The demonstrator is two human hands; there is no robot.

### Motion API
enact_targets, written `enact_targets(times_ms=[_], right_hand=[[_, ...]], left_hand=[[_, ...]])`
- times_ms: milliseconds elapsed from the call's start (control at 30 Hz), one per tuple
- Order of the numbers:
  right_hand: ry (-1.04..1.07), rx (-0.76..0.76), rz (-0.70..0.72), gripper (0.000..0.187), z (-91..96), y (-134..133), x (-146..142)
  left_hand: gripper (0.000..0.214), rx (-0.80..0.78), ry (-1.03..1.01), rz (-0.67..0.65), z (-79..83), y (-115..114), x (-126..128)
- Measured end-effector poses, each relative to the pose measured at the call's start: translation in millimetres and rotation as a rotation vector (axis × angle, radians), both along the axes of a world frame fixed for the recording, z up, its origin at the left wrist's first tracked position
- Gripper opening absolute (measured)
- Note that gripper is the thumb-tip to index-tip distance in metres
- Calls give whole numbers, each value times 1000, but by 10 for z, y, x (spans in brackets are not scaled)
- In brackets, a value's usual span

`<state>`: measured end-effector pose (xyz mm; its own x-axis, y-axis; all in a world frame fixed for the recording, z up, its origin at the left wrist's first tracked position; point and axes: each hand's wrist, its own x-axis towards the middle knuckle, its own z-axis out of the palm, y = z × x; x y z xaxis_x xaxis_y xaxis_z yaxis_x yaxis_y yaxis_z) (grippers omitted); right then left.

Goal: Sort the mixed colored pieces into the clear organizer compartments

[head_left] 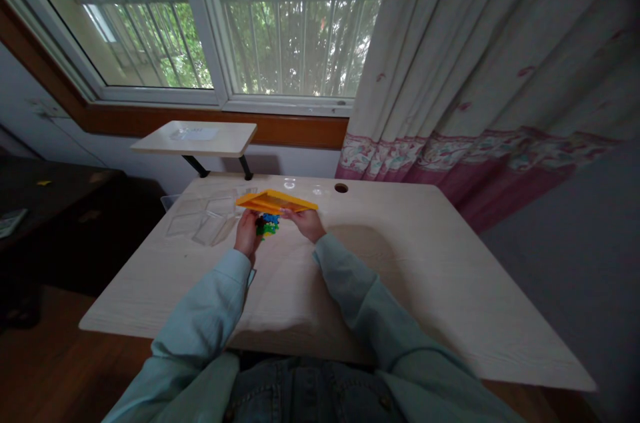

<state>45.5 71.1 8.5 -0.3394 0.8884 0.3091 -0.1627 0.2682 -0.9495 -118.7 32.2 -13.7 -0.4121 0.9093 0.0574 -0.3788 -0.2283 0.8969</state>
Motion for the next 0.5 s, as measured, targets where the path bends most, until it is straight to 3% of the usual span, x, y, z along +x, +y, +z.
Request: enact_targets(times_ms=[133, 233, 367, 500], right_hand=[[118, -89, -236, 51, 117, 51, 66], [181, -179, -383, 54, 255, 107, 190], [185, -248, -375, 50, 418, 162, 365], [153, -284, -315, 39, 523, 166, 450]], left_hand=[[36, -37, 86, -10, 10, -14, -28], [36, -49, 182, -89, 10, -39, -43], [35, -22, 242, -135, 15, -67, -33], [28, 1, 287, -82, 54, -97, -21]])
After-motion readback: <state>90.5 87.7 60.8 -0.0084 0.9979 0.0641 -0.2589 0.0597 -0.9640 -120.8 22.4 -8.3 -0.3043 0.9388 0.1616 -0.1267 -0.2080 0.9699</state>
